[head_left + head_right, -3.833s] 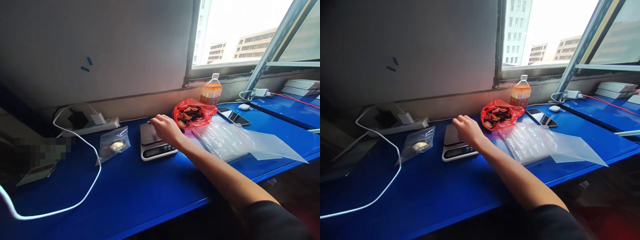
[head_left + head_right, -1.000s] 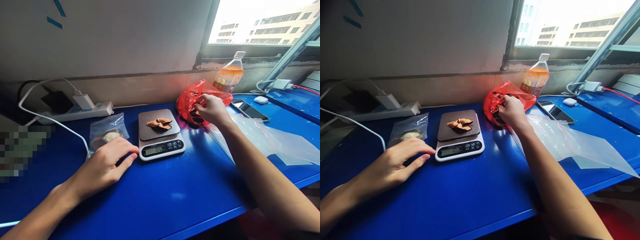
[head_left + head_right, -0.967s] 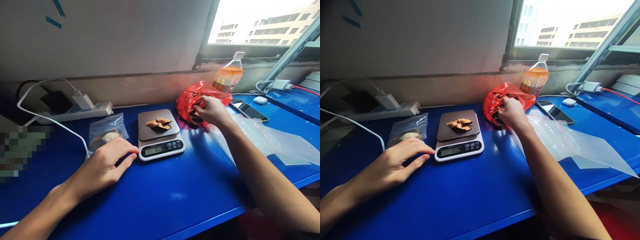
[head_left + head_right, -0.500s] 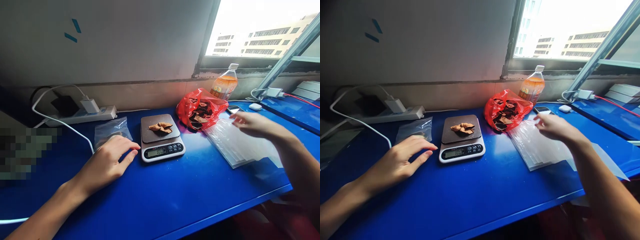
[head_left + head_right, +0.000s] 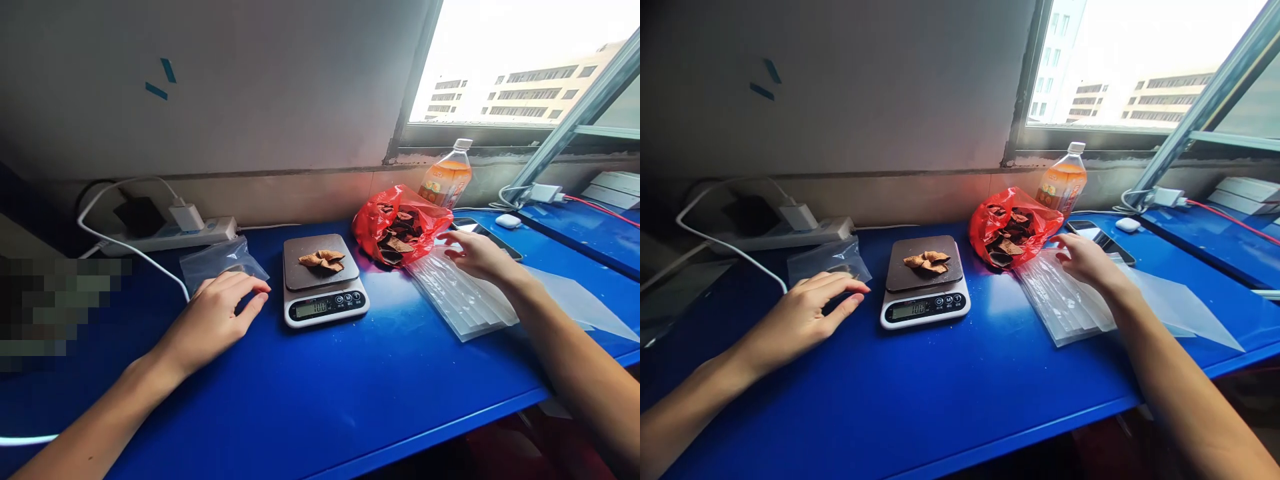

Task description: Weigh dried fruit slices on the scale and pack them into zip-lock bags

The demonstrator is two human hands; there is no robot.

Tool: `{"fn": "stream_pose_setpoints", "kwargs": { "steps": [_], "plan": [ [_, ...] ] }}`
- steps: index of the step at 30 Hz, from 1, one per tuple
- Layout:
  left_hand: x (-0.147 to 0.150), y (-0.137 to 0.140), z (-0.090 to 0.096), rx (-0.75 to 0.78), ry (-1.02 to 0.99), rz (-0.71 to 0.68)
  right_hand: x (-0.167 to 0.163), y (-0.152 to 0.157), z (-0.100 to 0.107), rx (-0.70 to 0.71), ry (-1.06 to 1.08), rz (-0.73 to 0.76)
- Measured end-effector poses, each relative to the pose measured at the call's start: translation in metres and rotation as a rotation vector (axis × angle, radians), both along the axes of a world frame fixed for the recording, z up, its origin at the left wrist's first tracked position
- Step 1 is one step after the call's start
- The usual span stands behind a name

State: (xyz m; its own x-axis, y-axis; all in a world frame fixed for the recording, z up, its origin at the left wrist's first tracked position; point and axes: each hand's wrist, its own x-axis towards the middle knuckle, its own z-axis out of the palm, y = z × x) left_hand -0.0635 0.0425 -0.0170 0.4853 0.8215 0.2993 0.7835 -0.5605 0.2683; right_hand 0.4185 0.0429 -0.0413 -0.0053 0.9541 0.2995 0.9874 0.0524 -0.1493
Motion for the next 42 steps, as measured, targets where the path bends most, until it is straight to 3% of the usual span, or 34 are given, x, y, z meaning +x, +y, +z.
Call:
{"fn": "stream_pose_setpoints", "kwargs": {
  "steps": [7, 15, 20, 23, 27, 30, 32, 34, 38, 42],
  "plan": [
    [0.003, -0.006, 0.005, 0.023, 0.019, -0.03, 0.004, 0.0, -0.009, 0.155, 0.03, -0.048],
    [0.005, -0.009, 0.009, 0.036, 0.025, -0.042, -0.005, -0.012, 0.002, 0.195, 0.132, 0.02],
    [0.003, -0.008, 0.009, 0.054, -0.003, -0.05, -0.007, -0.018, 0.014, 0.429, 0.267, -0.168],
    [0.004, -0.012, 0.014, 0.086, -0.048, -0.049, -0.026, -0.025, 0.034, 0.61, 0.381, -0.207],
    [0.008, -0.024, 0.024, 0.135, -0.213, -0.093, -0.094, -0.046, 0.068, 0.743, 0.269, 0.037],
    [0.01, -0.032, 0.029, 0.036, -0.41, -0.081, -0.162, -0.061, 0.079, 0.695, 0.123, 0.383],
    [0.011, -0.036, 0.031, -0.095, -0.507, -0.086, -0.201, -0.067, 0.073, 0.551, 0.167, 0.595],
    [0.013, -0.039, 0.031, -0.211, -0.557, -0.134, -0.228, -0.07, 0.06, 0.389, 0.328, 0.711],
    [0.023, -0.043, 0.026, -0.319, -0.515, -0.147, -0.247, -0.072, 0.029, 0.168, 0.709, 0.681],
    [0.03, -0.045, 0.017, -0.252, -0.4, -0.162, -0.246, -0.072, 0.016, 0.024, 0.874, 0.648]
  ]
}}
